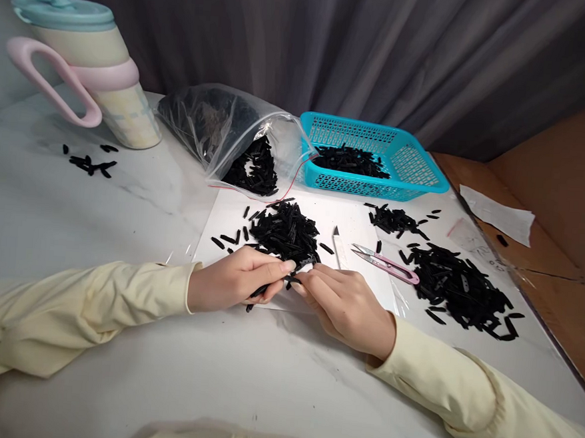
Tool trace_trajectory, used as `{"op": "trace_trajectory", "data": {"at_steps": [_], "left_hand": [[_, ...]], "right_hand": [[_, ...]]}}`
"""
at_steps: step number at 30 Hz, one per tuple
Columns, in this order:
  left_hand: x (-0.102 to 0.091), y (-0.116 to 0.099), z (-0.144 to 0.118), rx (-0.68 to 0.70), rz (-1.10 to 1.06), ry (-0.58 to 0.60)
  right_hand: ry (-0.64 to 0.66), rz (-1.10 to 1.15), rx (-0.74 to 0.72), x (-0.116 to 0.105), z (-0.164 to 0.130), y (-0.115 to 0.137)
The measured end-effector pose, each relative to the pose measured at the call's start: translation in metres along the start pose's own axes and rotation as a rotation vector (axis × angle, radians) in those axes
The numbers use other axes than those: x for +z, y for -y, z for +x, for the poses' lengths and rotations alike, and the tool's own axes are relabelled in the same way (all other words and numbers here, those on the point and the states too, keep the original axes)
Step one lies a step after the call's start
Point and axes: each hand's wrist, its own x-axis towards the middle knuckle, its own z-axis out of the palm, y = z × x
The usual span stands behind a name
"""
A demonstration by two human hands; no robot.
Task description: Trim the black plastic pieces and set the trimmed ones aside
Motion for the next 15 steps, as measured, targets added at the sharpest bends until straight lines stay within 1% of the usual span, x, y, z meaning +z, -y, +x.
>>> {"op": "trace_trajectory", "data": {"at_steps": [5,7,9,11,12,14,15], "left_hand": [[0.0,0.0,0.0,-0.002,-0.031,0.007],[-0.001,0.001,0.001,-0.013,-0.076,-0.004],[-0.001,0.003,0.002,-0.04,-0.141,-0.022],[-0.002,0.004,0.004,-0.069,-0.191,-0.028],[-0.003,0.004,0.004,-0.078,-0.202,-0.027],[-0.004,0.004,0.005,-0.083,-0.197,-0.021],[-0.004,0.003,0.005,-0.081,-0.19,-0.019]], "right_hand": [[0.017,0.037,0.008,0.002,-0.001,0.001],[0.017,0.064,0.012,-0.002,-0.001,0.001],[0.004,0.072,0.044,-0.011,0.002,-0.004],[-0.02,0.032,0.144,-0.025,0.009,-0.018],[-0.032,-0.008,0.222,-0.032,0.015,-0.029],[-0.011,-0.106,0.422,-0.045,0.032,-0.057],[0.016,-0.178,0.497,-0.052,0.041,-0.074]]}}
